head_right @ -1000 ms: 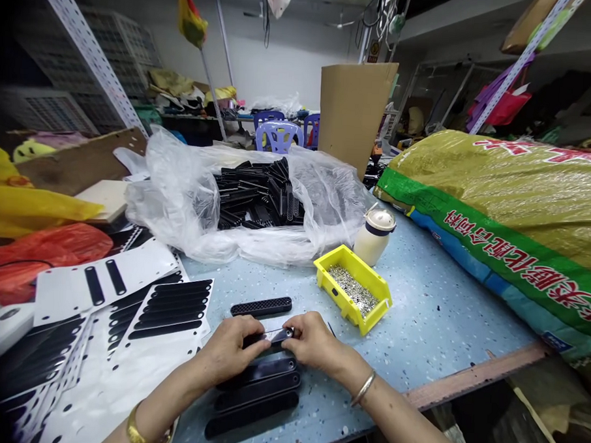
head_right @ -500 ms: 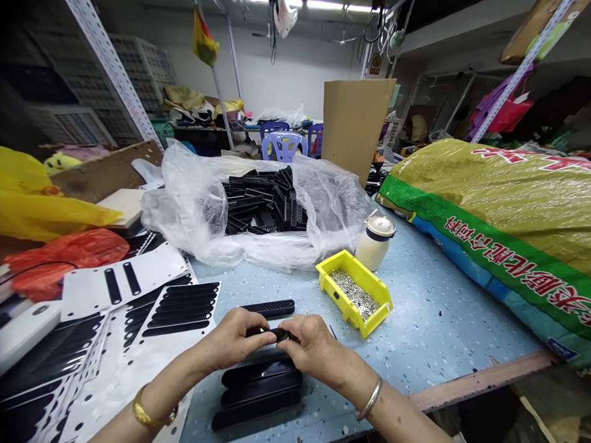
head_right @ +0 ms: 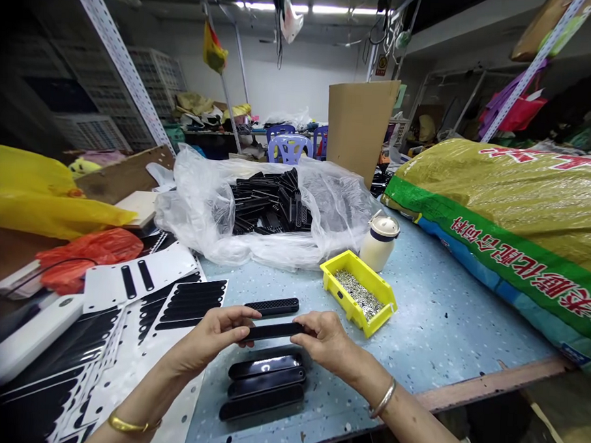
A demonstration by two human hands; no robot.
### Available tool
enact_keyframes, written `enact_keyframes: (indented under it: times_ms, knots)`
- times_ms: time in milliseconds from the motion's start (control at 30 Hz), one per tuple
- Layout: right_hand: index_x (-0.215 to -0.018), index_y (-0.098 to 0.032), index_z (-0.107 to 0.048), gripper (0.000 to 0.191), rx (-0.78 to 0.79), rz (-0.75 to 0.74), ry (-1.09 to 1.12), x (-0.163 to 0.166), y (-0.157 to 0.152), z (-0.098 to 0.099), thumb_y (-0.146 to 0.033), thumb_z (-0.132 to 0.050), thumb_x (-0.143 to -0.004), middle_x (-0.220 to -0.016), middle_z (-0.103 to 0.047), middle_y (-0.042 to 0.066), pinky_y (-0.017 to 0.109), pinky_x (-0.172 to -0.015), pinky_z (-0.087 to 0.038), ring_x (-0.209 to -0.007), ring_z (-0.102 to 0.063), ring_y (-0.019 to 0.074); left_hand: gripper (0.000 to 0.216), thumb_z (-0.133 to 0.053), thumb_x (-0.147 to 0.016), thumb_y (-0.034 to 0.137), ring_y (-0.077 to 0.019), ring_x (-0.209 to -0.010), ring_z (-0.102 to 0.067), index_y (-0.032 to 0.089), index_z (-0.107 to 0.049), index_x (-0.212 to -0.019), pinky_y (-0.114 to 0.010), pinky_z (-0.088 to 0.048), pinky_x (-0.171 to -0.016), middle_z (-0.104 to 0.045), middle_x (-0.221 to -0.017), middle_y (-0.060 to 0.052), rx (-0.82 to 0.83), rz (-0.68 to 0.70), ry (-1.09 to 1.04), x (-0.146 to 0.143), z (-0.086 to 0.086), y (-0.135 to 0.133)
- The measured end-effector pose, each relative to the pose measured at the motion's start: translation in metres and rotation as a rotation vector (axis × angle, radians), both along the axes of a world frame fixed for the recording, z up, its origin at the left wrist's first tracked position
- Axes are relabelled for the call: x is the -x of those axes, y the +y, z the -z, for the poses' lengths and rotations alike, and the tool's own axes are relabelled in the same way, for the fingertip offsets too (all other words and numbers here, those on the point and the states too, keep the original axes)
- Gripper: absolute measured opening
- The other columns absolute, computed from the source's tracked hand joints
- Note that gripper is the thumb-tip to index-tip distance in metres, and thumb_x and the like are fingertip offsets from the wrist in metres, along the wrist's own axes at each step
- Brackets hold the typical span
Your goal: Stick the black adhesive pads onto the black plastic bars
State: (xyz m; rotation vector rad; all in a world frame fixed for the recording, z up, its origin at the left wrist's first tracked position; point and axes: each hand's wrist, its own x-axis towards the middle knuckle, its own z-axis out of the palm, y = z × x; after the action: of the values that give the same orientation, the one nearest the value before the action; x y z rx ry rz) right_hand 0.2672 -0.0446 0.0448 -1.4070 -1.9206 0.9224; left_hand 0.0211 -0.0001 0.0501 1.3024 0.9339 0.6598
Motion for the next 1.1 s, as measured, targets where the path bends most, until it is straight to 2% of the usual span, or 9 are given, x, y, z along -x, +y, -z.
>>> enact_keyframes:
  times_ms: [233, 367, 500, 633, 800, 933, 1033, 1100]
  knots:
    - [-0.08, -0.019, -0.074, 0.012, 0.032, 0.022, 0.036, -0.001, 0.001, 0.005, -0.02, -0.062, -0.077, -0.065, -0.065, 0.0, 0.025, -0.058, -0.04, -0.062, -0.056, 0.0161, 0.038, -0.08, -0.07, 0.034, -0.0214, -0.082, -0.068, 0.014, -0.073, -0.101, -0.035, -0.053, -0.079, -0.074, -0.094, -0.01, 0.153, 0.025, -0.248, 0.011, 0.007, -0.005]
    - [-0.077, -0.018, -0.073, 0.013, 0.075, 0.054, 0.052, -0.004, 0.003, 0.009, -0.022, -0.061, -0.076, -0.059, -0.061, -0.001, 0.025, -0.054, -0.037, -0.058, -0.053, 0.0155, 0.034, -0.077, -0.073, 0.032, -0.0271, -0.092, -0.069, 0.013, -0.075, -0.1, -0.044, -0.05, -0.09, -0.074, -0.105, -0.014, 0.243, -0.034, -0.363, 0.014, 0.005, -0.007]
    - [-0.077, -0.019, -0.073, 0.014, 0.08, 0.08, 0.082, -0.006, 0.002, 0.014, -0.025, -0.061, -0.073, -0.057, -0.059, -0.001, 0.026, -0.054, -0.037, -0.056, -0.05, 0.0151, 0.027, -0.072, -0.078, 0.032, -0.0295, -0.097, -0.068, 0.011, -0.076, -0.094, -0.047, -0.047, -0.097, -0.073, -0.105, -0.017, 0.264, -0.041, -0.412, 0.012, 0.0, -0.01]
    - [-0.07, -0.018, -0.071, 0.014, 0.133, 0.087, 0.119, -0.005, 0.002, 0.017, -0.027, -0.06, -0.073, -0.056, -0.058, -0.001, 0.026, -0.052, -0.037, -0.055, -0.048, 0.0148, 0.028, -0.068, -0.081, 0.035, -0.0276, -0.097, -0.068, 0.011, -0.076, -0.092, -0.043, -0.049, -0.093, -0.073, -0.103, -0.015, 0.24, -0.053, -0.41, 0.009, -0.002, -0.013]
    - [-0.072, -0.019, -0.072, 0.013, 0.148, 0.085, 0.117, -0.003, 0.001, 0.016, -0.026, -0.061, -0.073, -0.057, -0.059, -0.001, 0.026, -0.052, -0.038, -0.055, -0.05, 0.015, 0.035, -0.073, -0.074, 0.043, -0.0249, -0.089, -0.068, 0.013, -0.075, -0.091, -0.038, -0.053, -0.083, -0.074, -0.094, -0.012, 0.148, -0.141, -0.204, 0.002, 0.006, -0.013]
    - [-0.076, -0.018, -0.074, 0.013, 0.111, 0.058, 0.034, 0.001, 0.002, 0.018, -0.023, -0.062, -0.075, -0.066, -0.061, 0.0, 0.026, -0.059, -0.041, -0.064, -0.055, 0.0164, 0.026, -0.071, -0.068, 0.039, -0.0246, -0.081, -0.068, 0.015, -0.076, -0.078, -0.037, -0.053, -0.076, -0.075, -0.08, -0.008, -0.07, -0.23, 0.107, -0.001, 0.023, -0.01]
    - [-0.077, -0.017, -0.074, 0.012, 0.095, 0.049, -0.083, 0.005, 0.001, 0.023, -0.019, -0.063, -0.074, -0.07, -0.06, 0.002, 0.025, -0.061, -0.041, -0.068, -0.056, 0.0166, 0.019, -0.06, -0.07, 0.029, -0.0237, -0.072, -0.067, 0.017, -0.075, -0.068, -0.035, -0.051, -0.07, -0.073, -0.068, -0.006, -0.251, -0.182, 0.348, 0.0, 0.035, -0.011]
    - [-0.078, -0.017, -0.073, 0.012, 0.065, 0.02, -0.161, 0.008, -0.001, 0.025, -0.02, -0.061, -0.076, -0.071, -0.061, 0.003, 0.026, -0.064, -0.041, -0.071, -0.057, 0.0173, 0.021, -0.055, -0.071, 0.025, -0.0227, -0.069, -0.067, 0.017, -0.074, -0.069, -0.033, -0.05, -0.068, -0.073, -0.067, -0.005, -0.315, -0.109, 0.424, 0.0, 0.039, -0.014]
